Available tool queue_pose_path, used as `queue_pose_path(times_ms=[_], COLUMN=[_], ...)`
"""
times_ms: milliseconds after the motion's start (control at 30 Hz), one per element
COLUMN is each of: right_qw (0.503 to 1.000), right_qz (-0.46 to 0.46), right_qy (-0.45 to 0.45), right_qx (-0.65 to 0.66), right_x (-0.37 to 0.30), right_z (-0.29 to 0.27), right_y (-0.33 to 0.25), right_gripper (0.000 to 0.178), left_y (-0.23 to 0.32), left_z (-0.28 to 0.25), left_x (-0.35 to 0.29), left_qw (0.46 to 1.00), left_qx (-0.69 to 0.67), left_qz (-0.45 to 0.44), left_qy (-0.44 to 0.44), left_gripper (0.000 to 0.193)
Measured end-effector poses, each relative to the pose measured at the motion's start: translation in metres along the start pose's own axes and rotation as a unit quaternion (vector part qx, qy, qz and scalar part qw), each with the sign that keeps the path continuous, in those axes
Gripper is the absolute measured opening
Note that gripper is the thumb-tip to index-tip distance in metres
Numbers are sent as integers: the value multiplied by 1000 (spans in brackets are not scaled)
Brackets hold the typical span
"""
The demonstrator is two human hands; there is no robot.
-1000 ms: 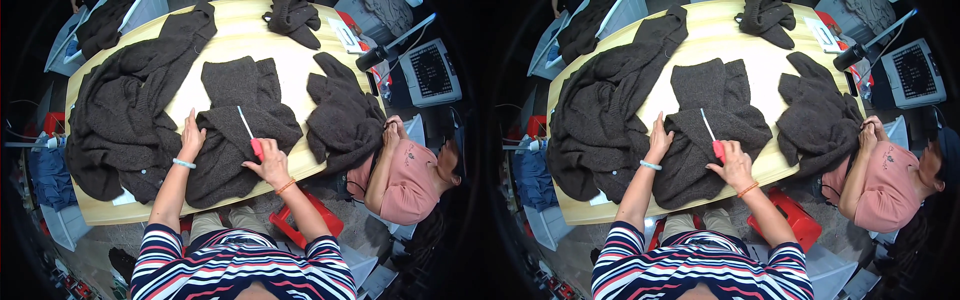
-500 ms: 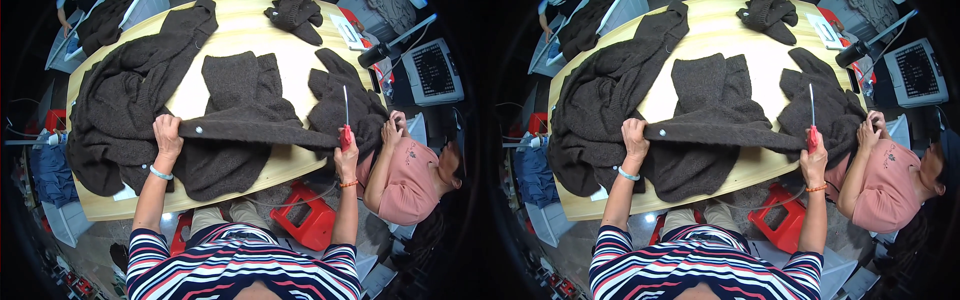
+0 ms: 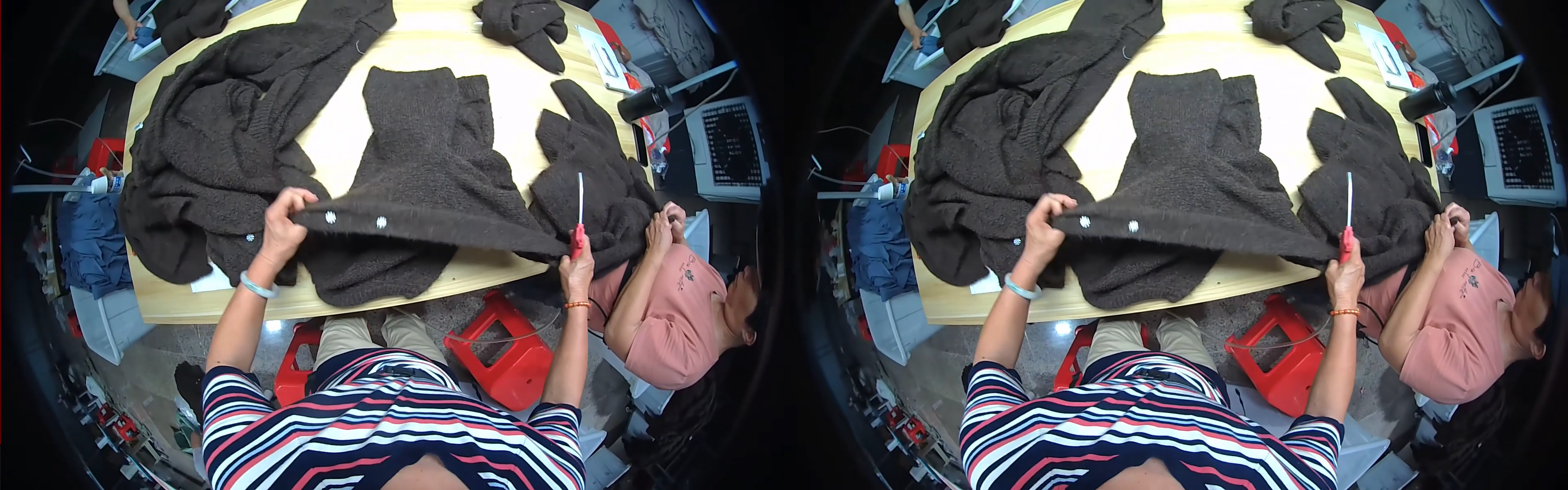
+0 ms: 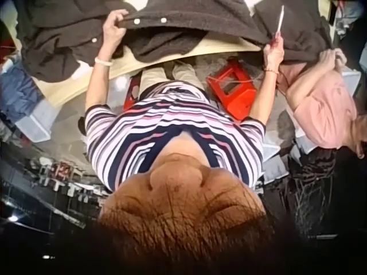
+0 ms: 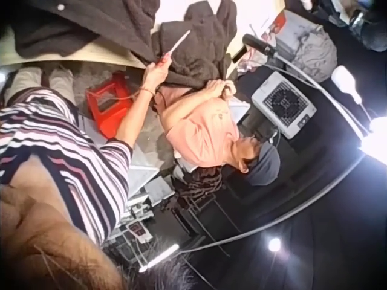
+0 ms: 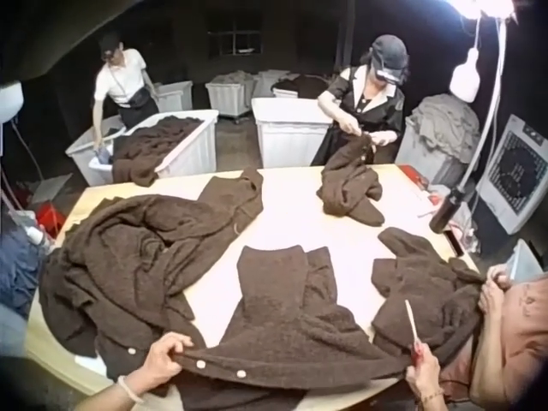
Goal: Trim excess threads from sweaters using scissors.
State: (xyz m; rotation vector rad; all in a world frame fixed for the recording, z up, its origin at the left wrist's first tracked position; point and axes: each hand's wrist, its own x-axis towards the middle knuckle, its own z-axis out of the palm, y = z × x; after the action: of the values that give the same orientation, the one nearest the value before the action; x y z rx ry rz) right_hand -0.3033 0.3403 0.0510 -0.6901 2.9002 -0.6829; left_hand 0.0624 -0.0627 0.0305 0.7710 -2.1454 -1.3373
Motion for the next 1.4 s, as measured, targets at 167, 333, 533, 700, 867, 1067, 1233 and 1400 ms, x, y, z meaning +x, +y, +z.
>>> queue_pose_path(times_ms=[167, 333, 533, 700, 867, 1067, 1233, 1400], right_qw=[997, 1000, 989, 986, 933, 902, 891, 880], right_qz=[-40, -13, -10, -130, -158, -231, -313, -263], right_qy=[44, 4, -133, -105, -306, -343, -314, -363], right_qx=[47, -18, -71, -5, -106, -125, -101, -158], right_x=[10, 6, -8, -25, -62, -61, -46, -51], right_z=[-20, -18, -21, -17, -30, -5, 35, 6], right_y=[3, 10, -10, -45, -109, -132, -169, -143], right_gripper=[54, 53, 58, 42, 35, 33, 27, 29], left_y=[54, -2, 9, 15, -13, -19, -20, -25], left_z=[-55, -42, 53, 144, 175, 178, 180, 177], left_x=[51, 21, -43, -28, -26, -26, -29, -35], left_qw=[945, 833, 908, 914, 918, 924, 903, 926], left_qx=[213, 495, 364, 294, 297, 292, 335, 302], left_qz=[204, 224, 131, 186, 139, 158, 120, 135], left_qy=[143, -103, -161, -206, -222, -191, -241, -183], left_gripper=[29, 43, 59, 63, 54, 42, 44, 45])
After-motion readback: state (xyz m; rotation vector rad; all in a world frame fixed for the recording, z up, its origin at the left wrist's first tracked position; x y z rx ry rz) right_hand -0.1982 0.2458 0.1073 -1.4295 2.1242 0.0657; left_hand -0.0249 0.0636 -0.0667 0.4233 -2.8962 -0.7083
